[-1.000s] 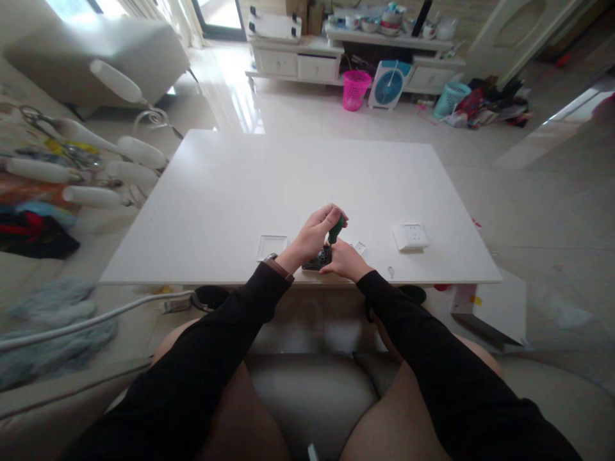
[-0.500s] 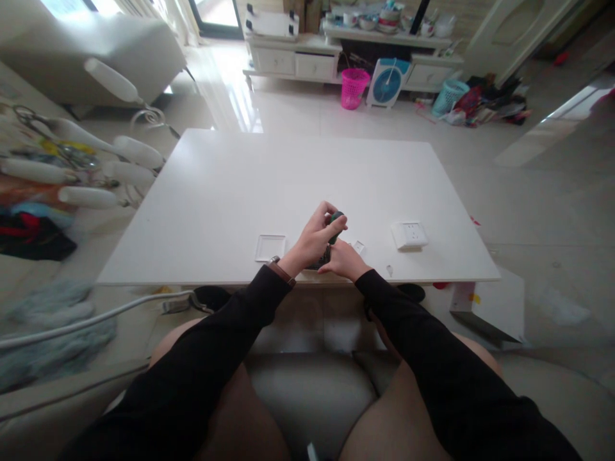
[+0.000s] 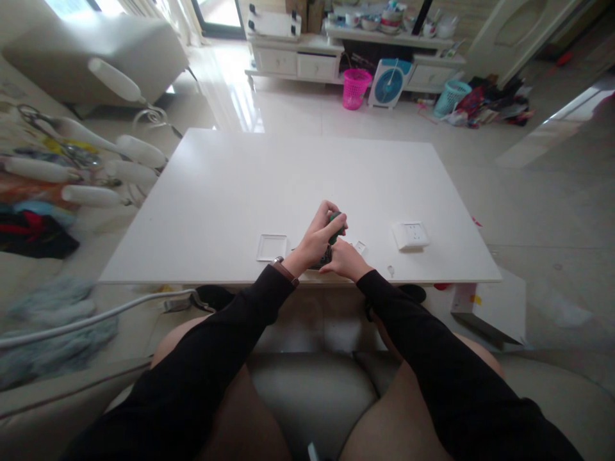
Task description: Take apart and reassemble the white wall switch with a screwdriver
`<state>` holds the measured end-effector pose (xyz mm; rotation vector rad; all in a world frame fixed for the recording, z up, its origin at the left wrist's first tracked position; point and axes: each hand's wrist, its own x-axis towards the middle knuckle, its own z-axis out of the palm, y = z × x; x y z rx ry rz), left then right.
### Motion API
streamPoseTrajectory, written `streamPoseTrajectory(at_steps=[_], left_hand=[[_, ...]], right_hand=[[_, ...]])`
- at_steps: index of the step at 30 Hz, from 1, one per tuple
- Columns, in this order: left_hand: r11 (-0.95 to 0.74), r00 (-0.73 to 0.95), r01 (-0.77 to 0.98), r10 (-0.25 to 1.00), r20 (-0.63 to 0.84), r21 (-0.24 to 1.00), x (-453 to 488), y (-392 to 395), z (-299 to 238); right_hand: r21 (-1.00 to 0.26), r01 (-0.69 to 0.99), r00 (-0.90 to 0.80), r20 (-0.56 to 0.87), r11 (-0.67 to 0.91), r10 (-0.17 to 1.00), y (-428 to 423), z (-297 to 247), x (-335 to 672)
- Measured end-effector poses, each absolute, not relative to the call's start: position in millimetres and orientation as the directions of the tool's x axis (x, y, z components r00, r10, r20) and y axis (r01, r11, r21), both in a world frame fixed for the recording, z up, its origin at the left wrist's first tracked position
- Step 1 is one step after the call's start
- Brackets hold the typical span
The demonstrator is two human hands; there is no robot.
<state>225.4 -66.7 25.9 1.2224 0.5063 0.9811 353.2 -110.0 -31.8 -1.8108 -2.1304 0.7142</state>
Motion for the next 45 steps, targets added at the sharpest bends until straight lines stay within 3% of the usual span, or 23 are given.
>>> streamPoseTrajectory(at_steps=[9,20,29,37,45], left_hand=[[-0.14,0.522,-0.247,0.814,0.253,0.959,218.5,-62.4,30.4],[-0.024,0.546,-0.295,0.816,0.189,0.955,224.9,-67.4,27.2],[-0.18,0.57,-0.173,0.784,0.247,0.968,216.3,-63.7,38.5],[-0.11,0.592,-0.227,0.773,0.227,0.968,220.5,-68.6,34.9],[-0.168,0.584,-0.169,0.777,0.236,0.971,212.3,-66.9,40.4]], right_hand=[[-0.493,0.865,-0.188,-0.143,0.095,0.972,-110.8,-32.3,353.7],[-0.544,0.828,-0.205,-0.067,0.137,0.976,-111.4,-35.1,353.5],[-0.527,0.843,-0.18,-0.092,0.105,0.979,-112.1,-37.6,353.6],[-0.548,0.824,-0.212,-0.06,0.145,0.976,-111.3,-36.5,352.9],[-0.535,0.836,-0.203,-0.097,0.121,0.974,-111.8,-33.2,352.6]])
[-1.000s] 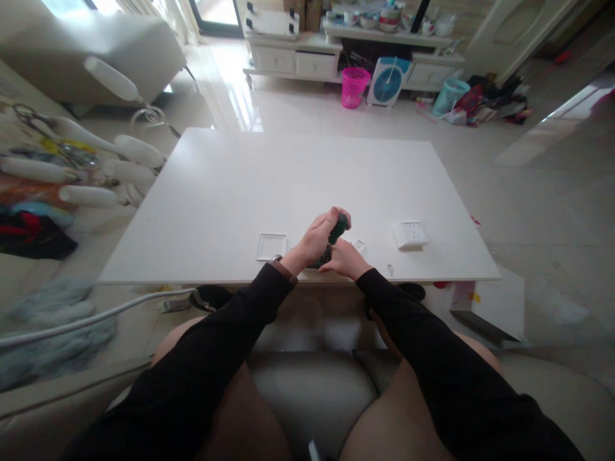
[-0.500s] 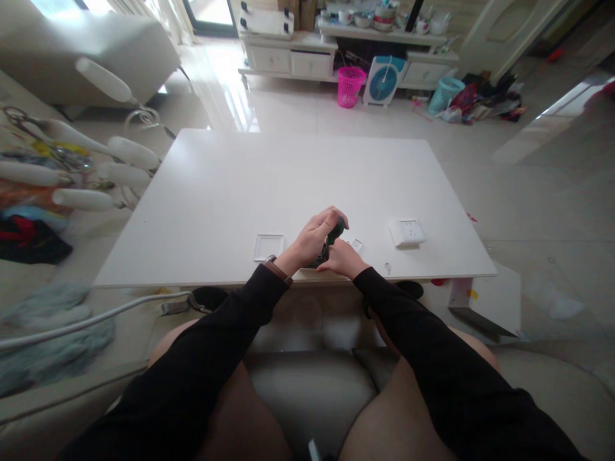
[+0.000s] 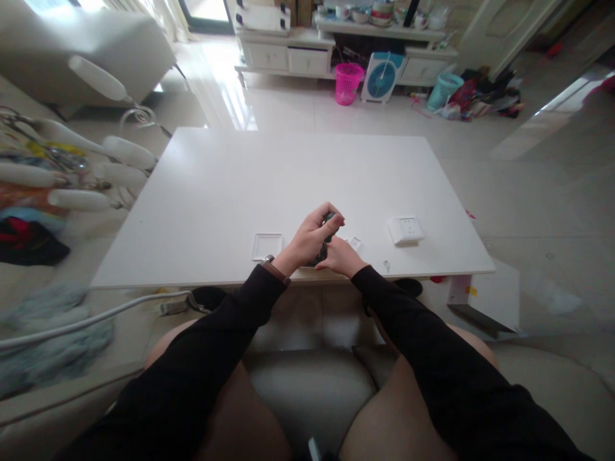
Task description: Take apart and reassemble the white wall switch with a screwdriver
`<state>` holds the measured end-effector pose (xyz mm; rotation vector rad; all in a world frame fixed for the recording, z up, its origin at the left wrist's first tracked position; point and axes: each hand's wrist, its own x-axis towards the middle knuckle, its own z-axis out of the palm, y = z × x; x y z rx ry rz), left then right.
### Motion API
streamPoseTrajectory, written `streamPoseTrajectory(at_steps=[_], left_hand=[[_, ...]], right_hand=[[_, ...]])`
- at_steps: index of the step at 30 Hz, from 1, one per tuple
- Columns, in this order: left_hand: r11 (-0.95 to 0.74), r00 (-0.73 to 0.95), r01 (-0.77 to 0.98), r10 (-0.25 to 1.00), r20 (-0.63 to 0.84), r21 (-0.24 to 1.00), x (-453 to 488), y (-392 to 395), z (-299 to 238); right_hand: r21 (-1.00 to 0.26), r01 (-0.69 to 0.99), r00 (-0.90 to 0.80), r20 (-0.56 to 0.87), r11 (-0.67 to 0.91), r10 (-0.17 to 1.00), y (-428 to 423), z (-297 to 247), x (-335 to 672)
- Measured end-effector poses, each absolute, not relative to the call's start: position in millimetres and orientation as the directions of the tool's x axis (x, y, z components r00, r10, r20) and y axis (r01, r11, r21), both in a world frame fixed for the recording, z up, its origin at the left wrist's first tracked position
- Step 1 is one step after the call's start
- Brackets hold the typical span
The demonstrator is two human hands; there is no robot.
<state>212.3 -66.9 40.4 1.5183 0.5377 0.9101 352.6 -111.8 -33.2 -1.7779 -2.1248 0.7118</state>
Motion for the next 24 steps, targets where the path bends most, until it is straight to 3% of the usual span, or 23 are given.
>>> streamPoseTrajectory(at_steps=[7,11,14,18,21,24], left_hand=[[-0.236,0.571,-0.185,0.764,0.3,0.954,211.9,-62.5,40.9],[-0.234,0.413,-0.242,0.853,0.318,0.942,207.0,-58.3,53.2],[-0.26,0.284,-0.19,0.909,0.306,0.947,190.9,-48.9,68.6],[-0.323,0.376,0.164,0.894,0.243,0.932,163.6,-35.5,74.4],[-0.468,0.544,0.547,0.829,0.131,0.694,152.9,-32.7,60.4],[-0.557,0.644,0.697,0.763,-0.054,0.451,152.4,-37.1,37.5]], right_hand=[[-0.503,0.862,-0.167,-0.174,0.059,0.971,-111.1,-25.3,350.8],[-0.439,0.898,-0.139,-0.207,0.036,0.968,-110.9,-21.1,348.2],[-0.417,0.908,-0.131,-0.219,0.029,0.967,-111.5,-18.7,346.5],[-0.405,0.913,-0.14,-0.226,0.037,0.964,-112.4,-18.1,346.9],[-0.39,0.92,-0.136,-0.226,0.038,0.965,-112.8,-18.9,348.0],[-0.381,0.924,-0.126,-0.231,0.029,0.965,-113.0,-19.0,348.0]])
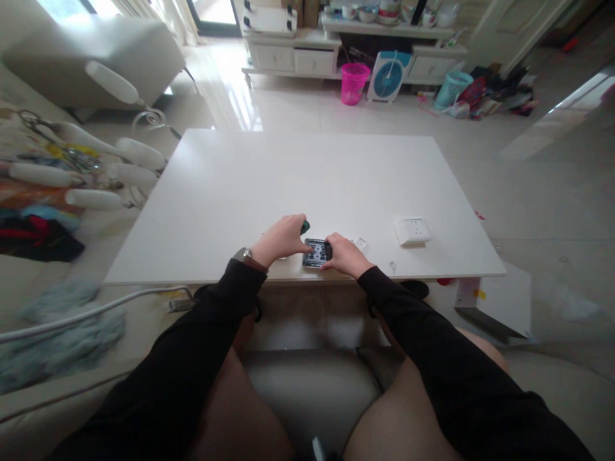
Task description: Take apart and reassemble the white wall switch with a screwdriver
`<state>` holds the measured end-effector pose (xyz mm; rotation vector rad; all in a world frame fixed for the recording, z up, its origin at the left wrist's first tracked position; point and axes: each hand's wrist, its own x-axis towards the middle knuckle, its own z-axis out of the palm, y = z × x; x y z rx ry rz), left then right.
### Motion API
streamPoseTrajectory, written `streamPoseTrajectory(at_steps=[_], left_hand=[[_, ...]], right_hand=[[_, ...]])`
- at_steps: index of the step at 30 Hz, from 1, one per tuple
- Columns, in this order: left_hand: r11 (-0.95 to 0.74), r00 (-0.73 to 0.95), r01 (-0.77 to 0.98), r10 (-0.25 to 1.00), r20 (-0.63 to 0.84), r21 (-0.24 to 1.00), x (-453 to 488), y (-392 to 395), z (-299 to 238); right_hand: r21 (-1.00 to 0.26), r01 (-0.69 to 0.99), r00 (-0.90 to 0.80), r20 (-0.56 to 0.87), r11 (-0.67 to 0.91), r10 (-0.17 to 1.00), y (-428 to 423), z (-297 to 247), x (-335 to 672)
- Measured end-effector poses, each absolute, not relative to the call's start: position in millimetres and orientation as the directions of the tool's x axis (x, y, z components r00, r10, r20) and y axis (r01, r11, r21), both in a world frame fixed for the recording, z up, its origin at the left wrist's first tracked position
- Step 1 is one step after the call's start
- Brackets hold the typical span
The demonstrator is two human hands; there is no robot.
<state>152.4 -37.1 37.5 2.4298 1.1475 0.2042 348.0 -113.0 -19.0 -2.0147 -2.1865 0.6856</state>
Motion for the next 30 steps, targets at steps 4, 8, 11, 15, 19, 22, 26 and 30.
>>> streamPoseTrajectory(at_steps=[4,8,11,15,19,22,26,30], left_hand=[[-0.636,0.707,0.7,0.682,-0.189,0.324,156.1,-46.2,11.8],[-0.665,0.717,0.697,0.656,-0.235,0.269,156.1,-51.4,1.7],[-0.665,0.708,0.706,0.666,-0.234,0.243,155.0,-53.2,0.9],[-0.656,0.692,0.722,0.676,-0.253,0.22,154.6,-55.6,1.5],[-0.649,0.681,0.731,0.683,-0.263,0.209,154.7,-57.3,4.3],[-0.649,0.68,0.732,0.682,-0.268,0.206,155.2,-58.0,8.2],[-0.664,0.687,0.725,0.68,-0.256,0.184,156.4,-58.7,11.1],[-0.663,0.685,0.727,0.682,-0.255,0.18,157.2,-59.6,9.8]], right_hand=[[-0.376,0.926,-0.125,-0.241,0.026,0.963,-113.4,-17.3,346.4],[-0.373,0.927,-0.126,-0.243,0.027,0.962,-114.7,-14.1,344.2],[-0.363,0.931,-0.125,-0.254,0.025,0.959,-115.7,-10.7,342.6],[-0.351,0.936,-0.118,-0.271,0.016,0.955,-116.5,-6.5,340.8],[-0.343,0.939,-0.118,-0.274,0.018,0.955,-116.6,-5.1,340.3],[-0.345,0.938,-0.128,-0.276,0.026,0.953,-116.4,-5.6,340.6],[-0.337,0.941,-0.13,-0.276,0.031,0.952,-115.9,-7.1,341.4],[-0.335,0.941,-0.138,-0.274,0.04,0.952,-115.4,-7.4,342.1]])
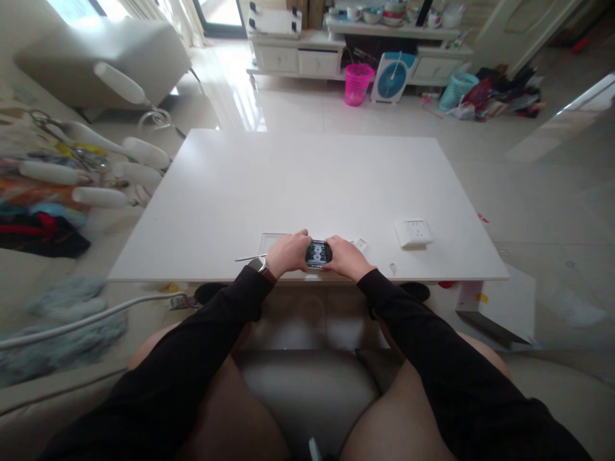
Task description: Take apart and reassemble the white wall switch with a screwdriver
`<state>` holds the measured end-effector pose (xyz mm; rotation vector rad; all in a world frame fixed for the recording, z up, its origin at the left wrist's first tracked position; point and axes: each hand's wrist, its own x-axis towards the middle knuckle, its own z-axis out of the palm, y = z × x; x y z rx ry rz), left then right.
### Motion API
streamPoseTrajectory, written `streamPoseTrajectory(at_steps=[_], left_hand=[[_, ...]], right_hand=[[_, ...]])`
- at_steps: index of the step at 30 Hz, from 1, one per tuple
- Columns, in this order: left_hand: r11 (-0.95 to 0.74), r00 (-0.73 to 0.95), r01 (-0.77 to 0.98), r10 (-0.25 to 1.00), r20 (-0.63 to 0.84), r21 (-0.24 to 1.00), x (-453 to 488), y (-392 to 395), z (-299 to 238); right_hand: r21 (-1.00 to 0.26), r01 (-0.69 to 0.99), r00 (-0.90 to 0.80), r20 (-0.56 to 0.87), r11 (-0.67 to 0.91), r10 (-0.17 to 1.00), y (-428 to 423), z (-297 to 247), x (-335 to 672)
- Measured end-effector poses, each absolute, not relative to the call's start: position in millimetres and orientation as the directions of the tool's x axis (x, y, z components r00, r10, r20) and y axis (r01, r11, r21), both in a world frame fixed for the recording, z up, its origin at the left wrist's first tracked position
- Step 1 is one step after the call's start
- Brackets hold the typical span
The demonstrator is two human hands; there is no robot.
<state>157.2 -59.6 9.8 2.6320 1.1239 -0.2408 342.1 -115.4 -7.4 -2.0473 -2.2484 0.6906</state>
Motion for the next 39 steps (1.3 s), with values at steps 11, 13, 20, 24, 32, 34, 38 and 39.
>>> streamPoseTrajectory(at_steps=[11,13,20,24,32,34,38,39], left_hand=[[-0.671,0.69,0.723,0.686,-0.232,0.166,155.1,-63.3,6.9],[-0.668,0.688,0.724,0.685,-0.238,0.172,153.0,-62.9,5.7],[-0.668,0.68,0.731,0.693,-0.241,0.141,148.5,-63.1,1.0],[-0.679,0.69,0.721,0.685,-0.233,0.137,149.4,-62.8,1.4],[-0.681,0.694,0.719,0.687,-0.217,0.143,150.3,-63.7,0.7],[-0.669,0.685,0.728,0.694,-0.221,0.154,150.7,-64.7,0.4],[-0.627,0.669,0.744,0.7,-0.251,0.232,150.1,-62.3,1.8],[-0.616,0.679,0.733,0.692,-0.245,0.289,149.2,-59.6,3.3]], right_hand=[[-0.304,0.949,-0.166,-0.276,0.078,0.947,-117.6,-1.2,342.2],[-0.296,0.952,-0.169,-0.28,0.082,0.945,-117.8,-1.2,342.4],[-0.304,0.947,-0.188,-0.28,0.098,0.941,-118.1,-3.2,342.7],[-0.32,0.942,-0.195,-0.276,0.101,0.941,-117.8,-3.5,343.4],[-0.344,0.934,-0.196,-0.265,0.098,0.944,-117.6,-2.0,344.5],[-0.337,0.936,-0.193,-0.265,0.097,0.945,-117.5,-2.9,345.1],[-0.335,0.937,-0.199,-0.265,0.103,0.944,-116.7,-6.6,347.1],[-0.337,0.936,-0.201,-0.263,0.105,0.944,-116.6,-7.7,347.6]])
